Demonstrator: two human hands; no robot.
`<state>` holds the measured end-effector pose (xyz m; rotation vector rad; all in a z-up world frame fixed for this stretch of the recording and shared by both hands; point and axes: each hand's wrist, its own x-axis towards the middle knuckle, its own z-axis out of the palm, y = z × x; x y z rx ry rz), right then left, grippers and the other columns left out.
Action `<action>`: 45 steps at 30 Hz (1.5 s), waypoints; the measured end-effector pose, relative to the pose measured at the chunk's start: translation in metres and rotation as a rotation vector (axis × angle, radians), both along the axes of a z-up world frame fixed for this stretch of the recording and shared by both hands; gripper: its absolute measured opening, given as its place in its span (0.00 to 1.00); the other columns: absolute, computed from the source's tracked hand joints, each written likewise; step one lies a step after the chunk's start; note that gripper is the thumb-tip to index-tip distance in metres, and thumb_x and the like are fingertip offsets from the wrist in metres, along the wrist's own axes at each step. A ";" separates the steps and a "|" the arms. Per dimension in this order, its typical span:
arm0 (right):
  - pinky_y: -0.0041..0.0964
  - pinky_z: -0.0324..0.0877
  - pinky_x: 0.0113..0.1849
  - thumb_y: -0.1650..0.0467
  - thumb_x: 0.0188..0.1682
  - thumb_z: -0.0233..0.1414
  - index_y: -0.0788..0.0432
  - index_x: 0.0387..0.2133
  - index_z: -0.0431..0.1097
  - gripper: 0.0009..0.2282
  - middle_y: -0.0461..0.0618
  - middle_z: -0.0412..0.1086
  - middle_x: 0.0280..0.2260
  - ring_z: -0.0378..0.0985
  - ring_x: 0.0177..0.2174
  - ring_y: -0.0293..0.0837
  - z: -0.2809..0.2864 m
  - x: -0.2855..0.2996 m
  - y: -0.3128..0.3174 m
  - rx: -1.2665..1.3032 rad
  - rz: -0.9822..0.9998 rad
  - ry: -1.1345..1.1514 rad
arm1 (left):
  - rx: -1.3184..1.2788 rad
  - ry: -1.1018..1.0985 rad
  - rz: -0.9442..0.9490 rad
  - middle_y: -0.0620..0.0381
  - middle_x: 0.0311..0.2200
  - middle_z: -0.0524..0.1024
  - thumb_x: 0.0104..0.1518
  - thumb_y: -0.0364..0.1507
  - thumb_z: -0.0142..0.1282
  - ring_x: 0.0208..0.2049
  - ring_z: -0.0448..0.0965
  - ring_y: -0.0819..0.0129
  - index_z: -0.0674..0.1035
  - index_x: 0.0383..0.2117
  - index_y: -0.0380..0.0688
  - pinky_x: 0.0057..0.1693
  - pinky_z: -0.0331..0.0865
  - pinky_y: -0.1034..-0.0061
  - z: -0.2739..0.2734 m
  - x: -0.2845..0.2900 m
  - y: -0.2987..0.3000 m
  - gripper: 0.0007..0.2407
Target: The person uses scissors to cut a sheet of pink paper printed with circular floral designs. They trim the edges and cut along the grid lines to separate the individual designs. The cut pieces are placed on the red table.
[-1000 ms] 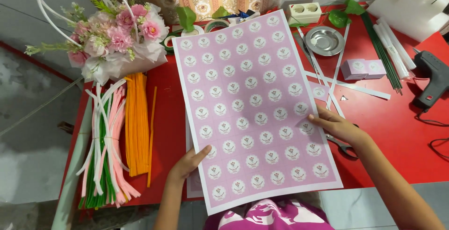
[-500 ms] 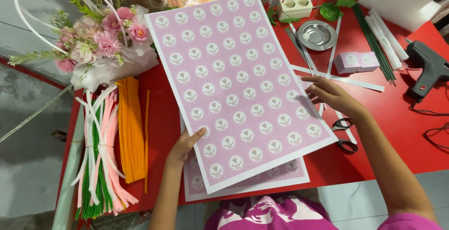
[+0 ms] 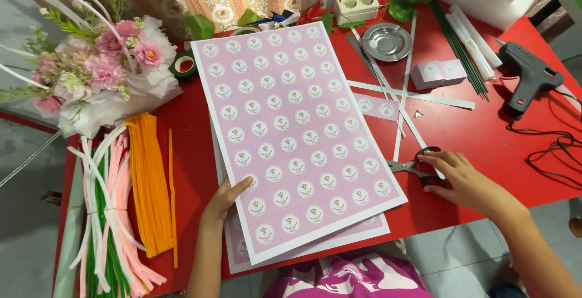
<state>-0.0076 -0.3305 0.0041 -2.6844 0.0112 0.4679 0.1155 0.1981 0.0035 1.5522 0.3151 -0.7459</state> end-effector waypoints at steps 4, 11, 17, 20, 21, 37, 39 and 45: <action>0.51 0.60 0.60 0.59 0.47 0.57 0.36 0.61 0.63 0.26 0.40 0.60 0.62 0.54 0.65 0.46 0.004 0.006 -0.005 -0.014 0.005 0.005 | -0.014 -0.002 0.004 0.55 0.61 0.74 0.45 0.38 0.59 0.62 0.73 0.57 0.67 0.66 0.51 0.66 0.67 0.61 0.011 0.000 -0.001 0.34; 0.35 0.75 0.47 0.69 0.50 0.52 0.43 0.46 0.70 0.11 0.39 0.70 0.43 0.78 0.42 0.38 -0.031 0.019 -0.045 0.021 0.174 -0.060 | -0.124 0.104 0.080 0.45 0.55 0.77 0.49 0.32 0.56 0.55 0.77 0.47 0.70 0.63 0.45 0.59 0.71 0.53 -0.011 0.015 0.015 0.29; 0.33 0.77 0.39 0.68 0.51 0.49 0.40 0.39 0.71 0.06 0.35 0.70 0.37 0.80 0.33 0.36 -0.062 0.023 -0.067 -0.085 0.205 -0.010 | -0.048 0.136 0.155 0.44 0.55 0.78 0.50 0.32 0.54 0.56 0.78 0.45 0.71 0.63 0.44 0.61 0.70 0.54 0.023 0.005 0.003 0.28; 0.31 0.78 0.39 0.64 0.51 0.51 0.35 0.43 0.70 0.08 0.31 0.69 0.40 0.81 0.32 0.33 -0.038 0.023 -0.054 -0.150 0.172 0.088 | -0.015 0.177 0.219 0.44 0.55 0.78 0.51 0.32 0.54 0.55 0.77 0.45 0.71 0.64 0.47 0.60 0.70 0.54 0.036 0.002 -0.004 0.28; 0.28 0.80 0.42 0.59 0.51 0.53 0.31 0.47 0.69 0.11 0.28 0.68 0.44 0.83 0.34 0.28 -0.020 0.022 -0.044 -0.165 0.114 0.198 | -0.013 0.194 0.217 0.43 0.52 0.79 0.51 0.33 0.55 0.53 0.79 0.45 0.74 0.62 0.46 0.59 0.70 0.54 0.036 0.002 -0.003 0.26; 0.32 0.74 0.48 0.50 0.41 0.62 0.41 0.53 0.62 0.28 0.38 0.67 0.45 0.74 0.46 0.39 -0.051 0.009 -0.034 -0.359 0.187 0.050 | -0.006 0.084 0.123 0.50 0.55 0.79 0.46 0.36 0.57 0.57 0.78 0.53 0.73 0.62 0.47 0.64 0.69 0.59 0.020 0.000 0.005 0.30; 0.33 0.74 0.41 0.51 0.47 0.53 0.47 0.56 0.59 0.27 0.45 0.66 0.38 0.76 0.34 0.43 -0.048 0.004 -0.033 -0.548 0.433 -0.156 | -0.036 0.032 0.100 0.51 0.58 0.77 0.47 0.35 0.56 0.59 0.76 0.54 0.70 0.65 0.49 0.65 0.68 0.59 0.014 0.002 0.006 0.31; 0.30 0.78 0.42 0.52 0.42 0.62 0.42 0.58 0.59 0.31 0.42 0.64 0.45 0.82 0.30 0.40 -0.015 -0.002 -0.029 -0.267 0.091 0.066 | -0.044 0.064 0.154 0.49 0.58 0.76 0.49 0.32 0.54 0.59 0.75 0.52 0.70 0.65 0.46 0.63 0.68 0.58 0.021 0.001 0.002 0.30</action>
